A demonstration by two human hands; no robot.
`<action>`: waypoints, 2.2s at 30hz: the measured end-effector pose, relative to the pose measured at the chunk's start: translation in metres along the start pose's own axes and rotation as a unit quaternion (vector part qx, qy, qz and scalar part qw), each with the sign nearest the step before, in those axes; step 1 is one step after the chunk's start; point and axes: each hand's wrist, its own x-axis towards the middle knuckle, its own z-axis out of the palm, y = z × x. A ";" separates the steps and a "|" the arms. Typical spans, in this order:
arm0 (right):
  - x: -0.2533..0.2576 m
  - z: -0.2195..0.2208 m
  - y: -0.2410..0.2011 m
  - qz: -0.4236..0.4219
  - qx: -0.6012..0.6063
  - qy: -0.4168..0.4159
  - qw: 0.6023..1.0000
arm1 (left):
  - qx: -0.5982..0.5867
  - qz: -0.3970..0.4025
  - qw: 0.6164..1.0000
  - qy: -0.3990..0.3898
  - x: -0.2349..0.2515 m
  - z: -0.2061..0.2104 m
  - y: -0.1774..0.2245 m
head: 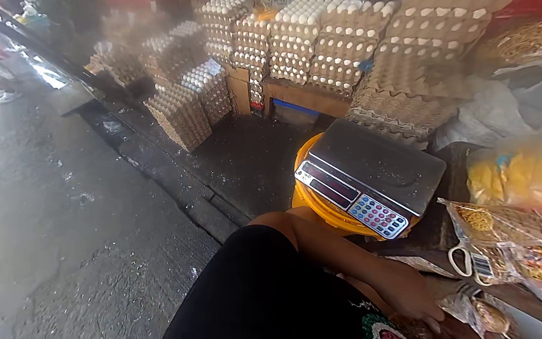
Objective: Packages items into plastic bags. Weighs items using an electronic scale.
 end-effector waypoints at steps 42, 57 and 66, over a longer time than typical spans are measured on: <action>0.025 -0.009 0.001 0.012 -0.189 0.258 0.947 | 0.068 0.231 0.949 0.205 -0.017 -0.017 0.028; -0.011 -0.009 0.034 0.061 -0.132 0.101 0.984 | -0.293 -0.012 0.955 -0.030 -0.043 -0.017 -0.014; 0.057 -0.010 -0.008 -0.084 0.044 0.206 0.974 | -0.573 0.107 0.796 -0.160 -0.036 0.023 0.013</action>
